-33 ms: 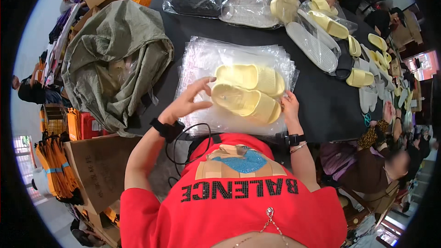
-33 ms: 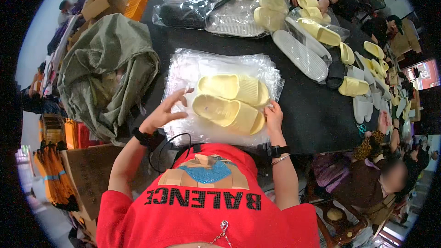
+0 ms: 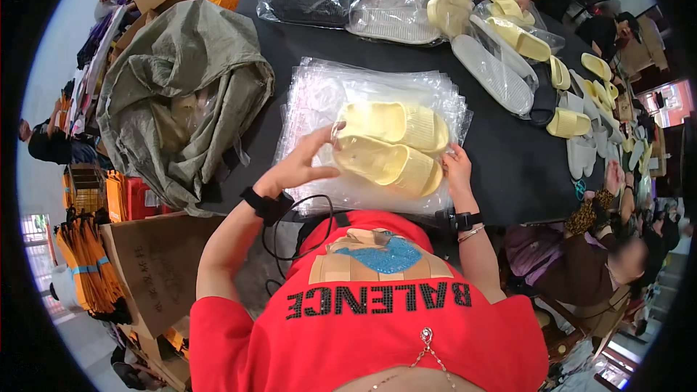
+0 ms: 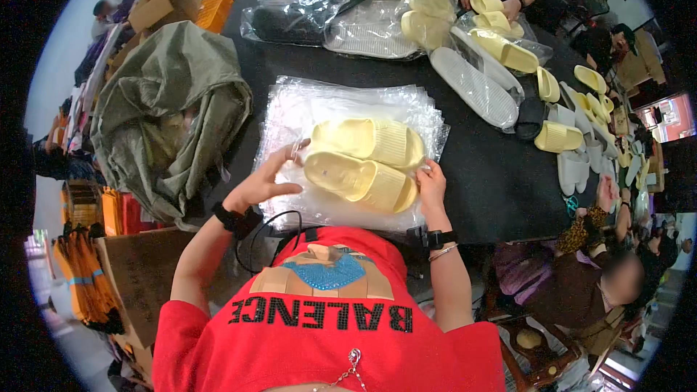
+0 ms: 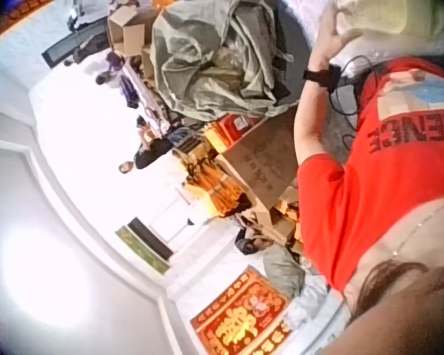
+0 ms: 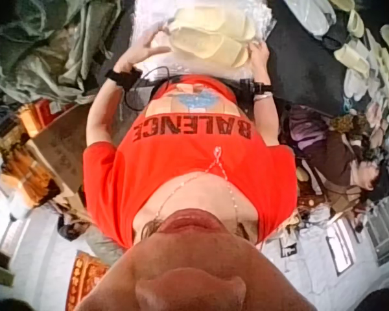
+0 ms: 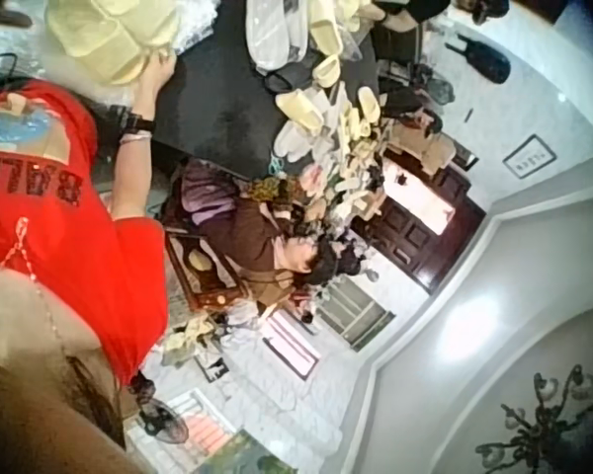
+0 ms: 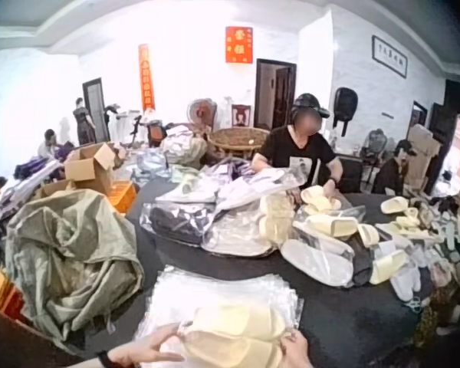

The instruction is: The person is taking slippers out of a large woven bag and packing them into individual plastic bags on a workshop table.

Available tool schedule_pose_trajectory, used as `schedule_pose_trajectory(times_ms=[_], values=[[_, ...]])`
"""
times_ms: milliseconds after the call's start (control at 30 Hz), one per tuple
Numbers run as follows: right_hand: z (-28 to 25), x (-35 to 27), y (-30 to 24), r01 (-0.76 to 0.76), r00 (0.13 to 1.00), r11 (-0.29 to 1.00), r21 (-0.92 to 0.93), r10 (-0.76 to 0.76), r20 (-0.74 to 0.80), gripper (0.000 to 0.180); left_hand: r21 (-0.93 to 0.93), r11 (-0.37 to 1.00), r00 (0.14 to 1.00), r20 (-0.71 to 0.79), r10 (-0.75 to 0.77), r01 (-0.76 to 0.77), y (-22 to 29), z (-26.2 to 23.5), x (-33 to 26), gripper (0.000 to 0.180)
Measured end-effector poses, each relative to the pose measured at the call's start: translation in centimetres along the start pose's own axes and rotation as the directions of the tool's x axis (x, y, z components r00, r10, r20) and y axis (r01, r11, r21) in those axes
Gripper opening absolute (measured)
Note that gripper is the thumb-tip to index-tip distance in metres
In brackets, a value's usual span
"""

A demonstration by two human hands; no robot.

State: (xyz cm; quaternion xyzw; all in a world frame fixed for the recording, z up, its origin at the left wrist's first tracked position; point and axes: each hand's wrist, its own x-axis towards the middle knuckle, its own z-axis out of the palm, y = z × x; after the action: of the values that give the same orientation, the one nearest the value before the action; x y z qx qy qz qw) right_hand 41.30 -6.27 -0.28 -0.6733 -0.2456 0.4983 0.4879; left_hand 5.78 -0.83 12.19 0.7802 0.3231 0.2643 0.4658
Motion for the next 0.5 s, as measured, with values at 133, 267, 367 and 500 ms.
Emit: schedule_pose_trajectory(times_ms=[133,267,367,500], values=[[0.0,0.1,0.1,-0.020,1.000,0.998,0.056,0.019,0.015,0.042,0.121,0.977,0.928,0.313,-0.203,0.173,1.4,0.6,1.1,0.067],[0.5,-0.2,-0.5,-0.003,1.000,0.998,0.060,0.005,-0.021,0.039,0.371,0.924,0.821,0.497,-0.280,0.091,0.0,0.1,0.2,0.075],[0.1,0.5,0.1,0.028,0.999,0.999,0.030,-0.028,-0.020,0.038,0.492,0.868,0.922,0.299,-0.246,0.071,0.2,-0.6,-1.1,0.061],[0.2,0.7,0.3,0.061,0.998,0.998,0.002,-0.061,-0.022,0.037,0.555,0.793,0.932,0.082,-0.352,0.251,-1.5,-2.7,-3.9,0.033]])
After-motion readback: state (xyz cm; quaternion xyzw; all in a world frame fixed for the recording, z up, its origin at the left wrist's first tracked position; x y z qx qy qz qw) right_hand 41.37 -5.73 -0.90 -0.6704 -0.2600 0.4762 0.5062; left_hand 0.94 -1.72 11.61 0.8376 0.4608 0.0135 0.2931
